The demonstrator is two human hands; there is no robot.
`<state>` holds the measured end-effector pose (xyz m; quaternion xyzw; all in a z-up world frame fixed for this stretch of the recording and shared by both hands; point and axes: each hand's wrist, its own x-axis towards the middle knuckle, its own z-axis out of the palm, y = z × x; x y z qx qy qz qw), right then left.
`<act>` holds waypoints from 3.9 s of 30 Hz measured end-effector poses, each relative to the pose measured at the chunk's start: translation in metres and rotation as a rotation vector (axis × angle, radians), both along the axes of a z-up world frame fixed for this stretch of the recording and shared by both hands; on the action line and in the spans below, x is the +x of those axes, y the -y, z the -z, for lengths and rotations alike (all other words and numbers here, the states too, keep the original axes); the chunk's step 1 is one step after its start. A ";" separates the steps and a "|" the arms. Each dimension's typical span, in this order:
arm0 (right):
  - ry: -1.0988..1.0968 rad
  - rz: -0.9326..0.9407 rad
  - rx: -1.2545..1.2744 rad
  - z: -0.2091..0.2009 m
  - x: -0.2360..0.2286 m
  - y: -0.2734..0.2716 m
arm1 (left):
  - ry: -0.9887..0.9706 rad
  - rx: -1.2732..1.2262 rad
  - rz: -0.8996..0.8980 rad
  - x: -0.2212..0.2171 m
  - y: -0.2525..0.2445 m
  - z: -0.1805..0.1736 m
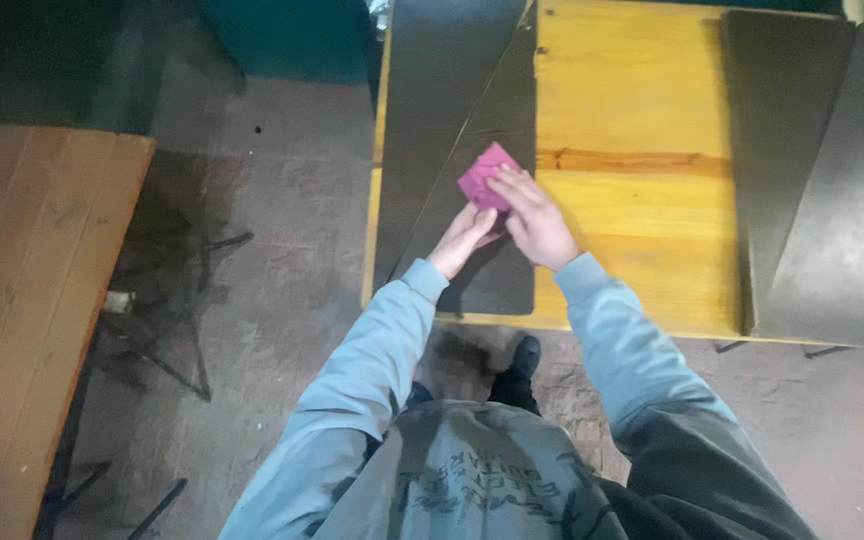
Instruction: The person wipes the surface of several dark rectangular panels with a pink cloth. They handle the panels one at a time, wiping each surface thoroughly before moving to the next.
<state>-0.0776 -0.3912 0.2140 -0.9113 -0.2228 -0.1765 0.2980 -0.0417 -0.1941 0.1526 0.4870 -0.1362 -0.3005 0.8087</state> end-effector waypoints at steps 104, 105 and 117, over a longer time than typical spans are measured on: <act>-0.320 1.290 0.176 0.068 -0.346 0.899 | 0.420 0.302 0.372 -0.152 0.974 0.106; -0.263 1.307 0.146 0.056 -0.347 0.892 | 0.381 0.301 0.368 -0.153 0.966 0.106; -0.162 0.800 0.661 0.029 -0.262 0.811 | 0.301 0.207 0.070 -0.100 0.791 -0.015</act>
